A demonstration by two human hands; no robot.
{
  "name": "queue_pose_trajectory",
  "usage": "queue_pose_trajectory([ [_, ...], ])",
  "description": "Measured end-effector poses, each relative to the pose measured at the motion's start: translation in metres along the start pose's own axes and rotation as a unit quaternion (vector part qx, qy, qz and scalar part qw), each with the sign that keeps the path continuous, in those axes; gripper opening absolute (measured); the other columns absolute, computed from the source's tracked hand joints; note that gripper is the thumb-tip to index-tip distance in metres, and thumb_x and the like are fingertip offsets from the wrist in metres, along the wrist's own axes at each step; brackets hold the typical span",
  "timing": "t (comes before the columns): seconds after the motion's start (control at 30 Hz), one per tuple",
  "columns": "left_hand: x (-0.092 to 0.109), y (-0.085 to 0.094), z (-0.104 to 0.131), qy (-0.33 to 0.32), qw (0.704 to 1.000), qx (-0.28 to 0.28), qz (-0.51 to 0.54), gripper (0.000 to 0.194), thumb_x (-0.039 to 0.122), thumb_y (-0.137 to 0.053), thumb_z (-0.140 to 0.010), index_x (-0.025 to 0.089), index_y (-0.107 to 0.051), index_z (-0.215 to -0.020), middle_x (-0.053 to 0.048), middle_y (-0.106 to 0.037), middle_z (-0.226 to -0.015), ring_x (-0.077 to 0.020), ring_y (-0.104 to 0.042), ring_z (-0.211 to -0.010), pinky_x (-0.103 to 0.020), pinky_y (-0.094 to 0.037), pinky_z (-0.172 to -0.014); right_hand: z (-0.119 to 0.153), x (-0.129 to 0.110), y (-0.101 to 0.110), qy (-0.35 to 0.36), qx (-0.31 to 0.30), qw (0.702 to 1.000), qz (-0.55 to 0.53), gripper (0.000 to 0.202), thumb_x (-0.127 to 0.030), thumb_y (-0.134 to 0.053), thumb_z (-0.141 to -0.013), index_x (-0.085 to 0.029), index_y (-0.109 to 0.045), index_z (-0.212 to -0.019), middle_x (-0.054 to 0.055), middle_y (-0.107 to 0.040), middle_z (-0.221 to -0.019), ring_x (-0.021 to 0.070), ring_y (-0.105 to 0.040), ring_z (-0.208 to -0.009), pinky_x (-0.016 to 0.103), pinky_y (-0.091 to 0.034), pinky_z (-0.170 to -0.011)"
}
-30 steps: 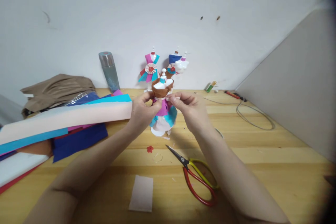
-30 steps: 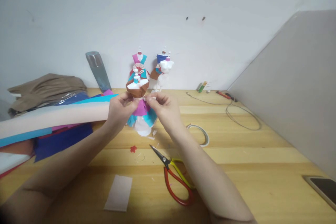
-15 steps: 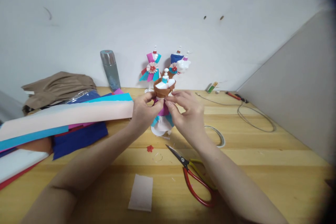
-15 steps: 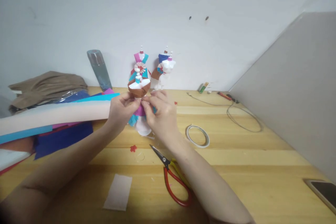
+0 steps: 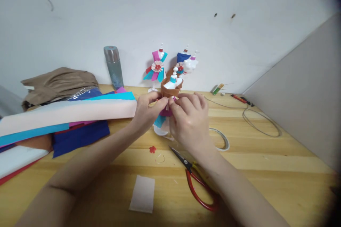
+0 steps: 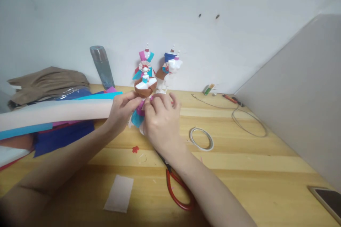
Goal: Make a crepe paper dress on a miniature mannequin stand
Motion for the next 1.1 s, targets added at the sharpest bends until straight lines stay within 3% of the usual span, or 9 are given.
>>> queue_pose_trajectory([
  [0.1, 0.002, 0.0, 0.0, 0.006, 1.0, -0.001, 0.018, 0.016, 0.032, -0.063, -0.074, 0.018, -0.066, -0.07, -0.002, -0.064, -0.072, -0.0163, -0.056, -0.074, -0.027, -0.046, -0.068, 0.003, -0.007, -0.004, -0.014, -0.012, 0.999, 0.026, 0.029, -0.01, -0.047, -0.091, -0.016, -0.07, -0.107, 0.014, -0.069, -0.093, 0.0291, -0.058, -0.1, 0.053, -0.036, -0.1],
  [0.17, 0.002, 0.0, 0.0, 0.013, 0.999, 0.007, 0.03, 0.019, 0.033, -0.062, -0.074, 0.018, -0.061, -0.064, 0.0, -0.058, -0.064, -0.0139, -0.051, -0.066, -0.026, -0.043, -0.062, 0.002, -0.007, -0.004, -0.018, -0.014, 1.0, -0.006, 0.029, -0.012, -0.046, -0.092, -0.014, -0.071, -0.108, 0.015, -0.069, -0.092, 0.0293, -0.059, -0.096, 0.052, -0.041, -0.094],
  [0.27, 0.003, 0.001, 0.0, 0.012, 0.999, 0.015, 0.035, 0.026, 0.034, -0.061, -0.073, 0.019, -0.05, -0.056, 0.002, -0.045, -0.054, -0.0108, -0.041, -0.056, -0.025, -0.036, -0.052, -0.001, 0.002, -0.002, -0.05, -0.01, 0.99, -0.129, 0.026, -0.017, -0.047, -0.094, -0.018, -0.073, -0.101, 0.012, -0.069, -0.086, 0.0261, -0.061, -0.088, 0.044, -0.048, -0.08],
  [0.37, 0.005, 0.001, 0.0, 0.008, 0.999, 0.009, 0.034, 0.026, 0.034, -0.061, -0.073, 0.019, -0.05, -0.055, 0.003, -0.043, -0.054, -0.01, -0.039, -0.054, -0.025, -0.033, -0.051, -0.006, 0.012, 0.003, -0.108, -0.009, 0.963, -0.246, 0.021, -0.019, -0.052, -0.092, -0.021, -0.073, -0.09, 0.007, -0.07, -0.081, 0.0233, -0.063, -0.085, 0.041, -0.051, -0.078],
  [0.53, 0.003, 0.001, 0.001, 0.02, 0.998, -0.008, 0.053, 0.023, 0.038, -0.066, -0.075, 0.017, -0.063, -0.068, 0.002, -0.054, -0.06, -0.0112, -0.048, -0.057, -0.025, -0.04, -0.056, -0.008, 0.022, 0.004, -0.195, -0.019, 0.919, -0.343, 0.015, -0.021, -0.058, -0.085, -0.023, -0.072, -0.081, 0.004, -0.074, -0.084, 0.0222, -0.068, -0.085, 0.04, -0.052, -0.081],
  [0.73, -0.005, 0.002, 0.0, 0.02, 0.996, -0.041, 0.074, 0.029, 0.038, -0.064, -0.082, 0.014, -0.072, -0.095, -0.006, -0.073, -0.086, -0.0174, -0.065, -0.078, -0.028, -0.051, -0.074, -0.009, 0.032, 0.002, -0.269, -0.029, 0.879, -0.392, 0.01, -0.027, -0.064, -0.079, -0.024, -0.073, -0.075, 0.003, -0.075, -0.079, 0.022, -0.068, -0.078, 0.039, -0.052, -0.077],
  [0.93, -0.007, 0.004, 0.0, 0.011, 0.997, -0.042, 0.067, 0.032, 0.038, -0.064, -0.083, 0.015, -0.072, -0.104, -0.007, -0.075, -0.097, -0.0196, -0.068, -0.089, -0.029, -0.052, -0.081, -0.01, 0.039, 0.002, -0.298, -0.026, 0.87, -0.393, 0.009, -0.028, -0.065, -0.076, -0.024, -0.072, -0.072, 0.002, -0.075, -0.076, 0.0222, -0.068, -0.076, 0.04, -0.053, -0.076],
  [1.1, -0.003, 0.004, -0.001, -0.005, 0.998, -0.037, 0.058, 0.032, 0.037, -0.062, -0.084, 0.014, -0.072, -0.105, -0.006, -0.075, -0.096, -0.0201, -0.068, -0.093, -0.029, -0.051, -0.086, -0.009, 0.041, 0.002, -0.276, -0.026, 0.88, -0.386, 0.008, -0.026, -0.065, -0.078, -0.024, -0.072, -0.074, 0.003, -0.075, -0.078, 0.0226, -0.068, -0.076, 0.041, -0.052, -0.077],
])
Point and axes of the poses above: each hand's wrist, its own z-axis away from the middle knuckle, its own y-axis out of the back of the hand, x = y × z, the point moved 1 cm from there along -z, towards the middle knuckle
